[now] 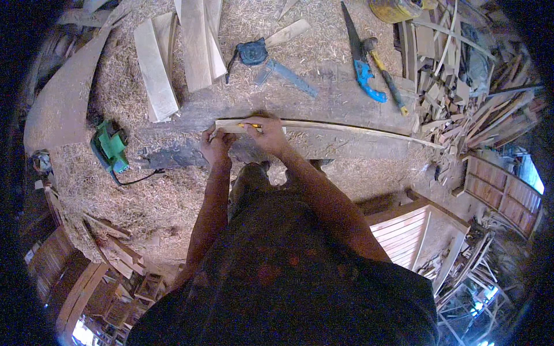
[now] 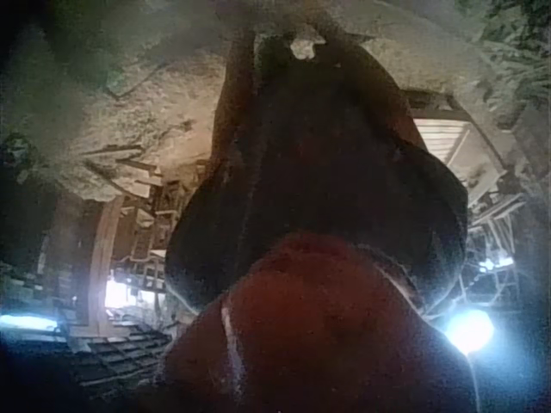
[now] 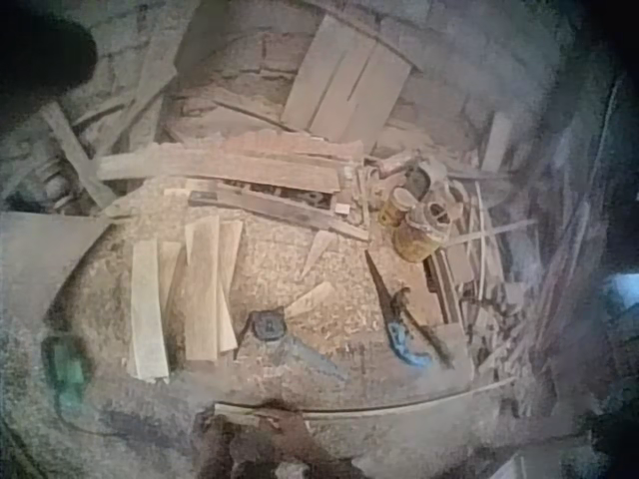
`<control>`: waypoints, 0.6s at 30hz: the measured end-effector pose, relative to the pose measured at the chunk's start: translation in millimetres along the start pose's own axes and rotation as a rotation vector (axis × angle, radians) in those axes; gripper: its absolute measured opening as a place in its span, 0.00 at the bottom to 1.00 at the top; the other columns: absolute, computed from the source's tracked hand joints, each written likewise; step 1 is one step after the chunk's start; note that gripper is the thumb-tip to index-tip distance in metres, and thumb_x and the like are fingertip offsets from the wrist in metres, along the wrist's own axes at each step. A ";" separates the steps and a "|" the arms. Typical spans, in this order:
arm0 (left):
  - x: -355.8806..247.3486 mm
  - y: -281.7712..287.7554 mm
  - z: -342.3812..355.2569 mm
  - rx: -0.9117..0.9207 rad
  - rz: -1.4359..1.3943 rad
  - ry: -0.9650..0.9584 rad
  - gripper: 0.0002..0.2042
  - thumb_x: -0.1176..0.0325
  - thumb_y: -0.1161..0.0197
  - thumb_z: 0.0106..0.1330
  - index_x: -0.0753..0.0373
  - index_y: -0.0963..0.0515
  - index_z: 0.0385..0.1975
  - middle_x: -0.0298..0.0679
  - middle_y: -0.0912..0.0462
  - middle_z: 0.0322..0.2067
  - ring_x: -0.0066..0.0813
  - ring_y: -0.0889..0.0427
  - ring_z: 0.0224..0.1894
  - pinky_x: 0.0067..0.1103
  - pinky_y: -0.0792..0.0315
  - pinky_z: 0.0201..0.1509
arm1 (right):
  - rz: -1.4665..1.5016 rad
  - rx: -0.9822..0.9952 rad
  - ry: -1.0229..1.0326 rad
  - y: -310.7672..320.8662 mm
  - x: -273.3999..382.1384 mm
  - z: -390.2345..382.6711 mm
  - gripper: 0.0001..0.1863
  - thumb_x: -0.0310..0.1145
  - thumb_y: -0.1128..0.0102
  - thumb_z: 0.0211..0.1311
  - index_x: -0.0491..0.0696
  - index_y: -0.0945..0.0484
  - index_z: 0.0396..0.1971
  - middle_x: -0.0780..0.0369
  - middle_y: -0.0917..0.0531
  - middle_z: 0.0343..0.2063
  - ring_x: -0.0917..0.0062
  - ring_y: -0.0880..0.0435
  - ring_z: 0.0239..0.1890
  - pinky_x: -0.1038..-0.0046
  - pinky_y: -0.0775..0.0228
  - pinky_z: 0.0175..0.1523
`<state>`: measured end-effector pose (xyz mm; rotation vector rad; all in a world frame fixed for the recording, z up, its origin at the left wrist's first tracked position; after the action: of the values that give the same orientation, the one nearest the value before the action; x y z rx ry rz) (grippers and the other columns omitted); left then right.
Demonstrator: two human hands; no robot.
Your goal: Measuring, marking, and assembling wooden pieces using a hammer and nails in a workshop environment.
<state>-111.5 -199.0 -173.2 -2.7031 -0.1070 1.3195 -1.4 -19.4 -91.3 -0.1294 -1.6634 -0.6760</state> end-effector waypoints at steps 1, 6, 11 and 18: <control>-0.5 -0.4 -0.5 -0.003 -0.005 0.002 0.09 0.80 0.33 0.74 0.64 0.18 0.50 0.47 0.11 0.38 0.31 0.11 0.29 0.28 0.12 0.30 | 0.009 -0.002 -0.014 0.4 -0.7 0.3 0.12 0.30 0.34 0.75 0.45 0.09 0.52 0.55 0.07 0.48 0.67 0.07 0.52 0.66 0.18 0.60; -0.8 -0.6 -1.2 -0.003 0.006 0.010 0.10 0.82 0.34 0.74 0.64 0.19 0.51 0.47 0.12 0.37 0.33 0.11 0.28 0.29 0.11 0.31 | -0.105 0.035 -0.192 -7.9 -10.2 2.7 0.12 0.32 0.35 0.77 0.45 0.09 0.51 0.55 0.07 0.50 0.67 0.07 0.50 0.66 0.17 0.57; -0.2 12.5 23.1 0.041 -0.042 0.009 0.12 0.82 0.33 0.72 0.66 0.20 0.52 0.46 0.12 0.36 0.34 0.12 0.28 0.32 0.11 0.32 | -0.372 -0.179 0.066 8.4 8.3 -6.9 0.14 0.32 0.37 0.76 0.48 0.12 0.57 0.54 0.09 0.54 0.58 0.11 0.55 0.57 0.22 0.65; -98.4 107.0 100.6 -0.257 -0.070 -0.229 0.17 0.75 0.34 0.74 0.69 0.21 0.60 0.52 0.13 0.41 0.49 0.10 0.38 0.40 0.12 0.40 | -0.779 -0.138 0.032 66.2 -32.0 -60.4 0.26 0.31 0.33 0.68 0.54 0.19 0.67 0.57 0.14 0.57 0.54 0.19 0.65 0.52 0.28 0.72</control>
<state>-250.7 -307.9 -173.6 -2.7050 -0.4163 1.6937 87.6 14.1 -94.4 0.4548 -1.6175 -1.3653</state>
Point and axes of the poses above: each hand's wrist, its own z-axis towards the middle knuckle, its own y-axis out of the back of the hand, x = y × z, the point moved 8 cm from there along z, towards the middle knuckle
